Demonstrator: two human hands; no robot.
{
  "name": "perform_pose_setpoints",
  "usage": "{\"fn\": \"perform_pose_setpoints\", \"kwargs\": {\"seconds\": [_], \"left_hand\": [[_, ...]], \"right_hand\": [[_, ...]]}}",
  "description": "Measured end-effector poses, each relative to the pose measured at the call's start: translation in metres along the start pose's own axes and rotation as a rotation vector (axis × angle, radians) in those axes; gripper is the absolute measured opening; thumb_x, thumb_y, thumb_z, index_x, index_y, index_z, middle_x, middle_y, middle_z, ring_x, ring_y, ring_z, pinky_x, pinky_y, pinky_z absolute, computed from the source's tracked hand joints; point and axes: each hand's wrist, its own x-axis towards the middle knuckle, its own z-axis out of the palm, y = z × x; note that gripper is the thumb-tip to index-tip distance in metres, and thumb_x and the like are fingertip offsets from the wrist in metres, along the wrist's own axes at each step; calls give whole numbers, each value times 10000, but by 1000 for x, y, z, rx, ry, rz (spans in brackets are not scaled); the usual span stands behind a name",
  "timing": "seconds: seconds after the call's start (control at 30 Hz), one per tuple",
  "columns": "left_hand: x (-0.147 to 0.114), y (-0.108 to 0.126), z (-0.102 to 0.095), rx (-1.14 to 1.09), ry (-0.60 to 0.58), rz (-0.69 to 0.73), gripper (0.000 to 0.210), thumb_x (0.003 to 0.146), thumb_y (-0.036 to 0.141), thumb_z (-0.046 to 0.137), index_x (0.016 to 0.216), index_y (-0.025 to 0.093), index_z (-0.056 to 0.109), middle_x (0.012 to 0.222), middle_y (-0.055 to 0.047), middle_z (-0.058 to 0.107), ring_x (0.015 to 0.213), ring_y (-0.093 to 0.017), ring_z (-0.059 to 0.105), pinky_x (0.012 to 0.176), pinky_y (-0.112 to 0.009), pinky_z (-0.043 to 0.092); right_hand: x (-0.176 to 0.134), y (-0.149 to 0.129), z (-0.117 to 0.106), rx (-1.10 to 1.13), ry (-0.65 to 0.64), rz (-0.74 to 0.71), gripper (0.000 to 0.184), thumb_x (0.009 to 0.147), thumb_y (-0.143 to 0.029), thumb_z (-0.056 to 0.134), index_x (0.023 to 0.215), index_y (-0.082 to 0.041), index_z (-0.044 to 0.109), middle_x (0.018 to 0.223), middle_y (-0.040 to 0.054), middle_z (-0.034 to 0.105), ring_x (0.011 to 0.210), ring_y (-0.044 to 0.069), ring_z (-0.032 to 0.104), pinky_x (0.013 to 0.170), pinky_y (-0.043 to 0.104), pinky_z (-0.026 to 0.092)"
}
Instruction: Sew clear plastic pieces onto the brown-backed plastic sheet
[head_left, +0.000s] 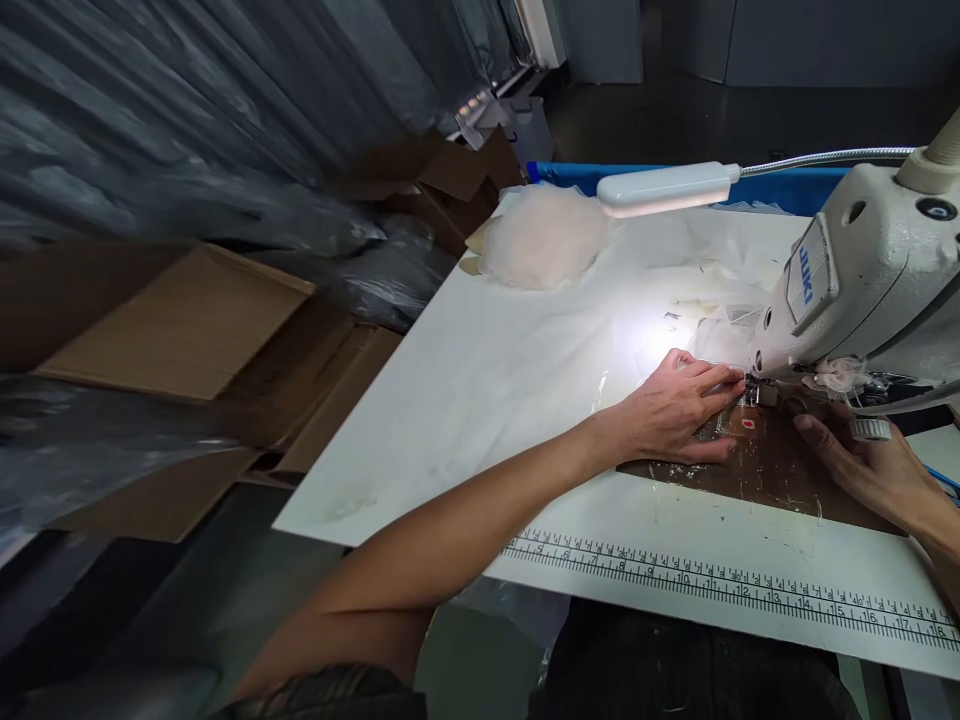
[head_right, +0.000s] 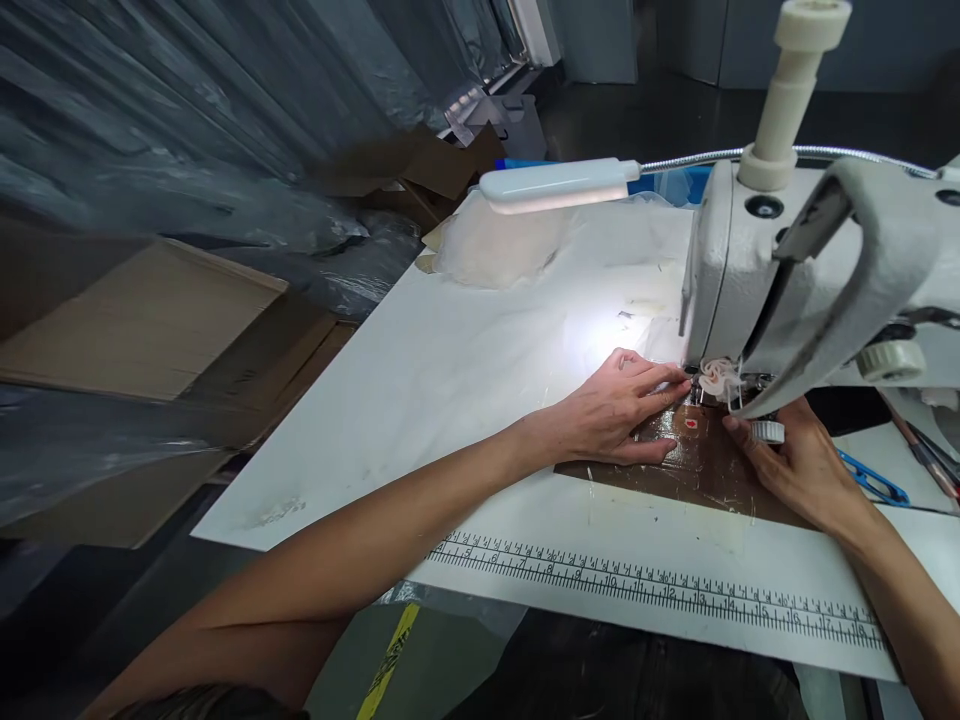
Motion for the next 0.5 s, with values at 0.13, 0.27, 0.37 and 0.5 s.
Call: {"fn": "perform_pose_setpoints", "kwargs": {"seconds": [0.13, 0.27, 0.37, 0.5], "left_hand": [[0, -1, 1, 7, 1, 9, 612, 944, 523, 459, 1351, 67, 491, 1338, -177, 552, 1091, -282, 574, 941, -455, 386], [0, -2, 4, -6, 34, -1, 654, 935, 526, 472, 1371, 38, 445, 1393, -227, 496, 1195, -318, 541, 997, -471, 382], [0, -3, 5, -48, 59, -4, 747, 939, 508, 475, 1468, 23, 268, 1496, -259, 382, 1389, -341, 386, 1111, -494, 302], [2, -3, 3, -102, -32, -19, 837, 959, 515, 455, 1520, 19, 82, 1537, -246, 342, 1436, -299, 342, 1182, -489, 204]], "right_hand": [[-5, -3, 0, 1, 49, 73, 348, 898, -532, 520, 944, -216, 657, 933, 87, 692, 857, 261, 656, 755, 409, 542], [-3, -4, -4, 5, 81, 88, 249, 870, -452, 522, 821, -233, 630, 831, 54, 665, 759, 227, 632, 675, 362, 518], [-1, -3, -8, -3, 136, 83, 198, 835, -404, 538, 731, -241, 584, 733, 37, 611, 659, 200, 578, 595, 328, 486], [2, -4, -11, -22, 223, 70, 221, 806, -403, 532, 651, -245, 536, 721, 52, 596, 662, 205, 564, 610, 342, 480]]}}
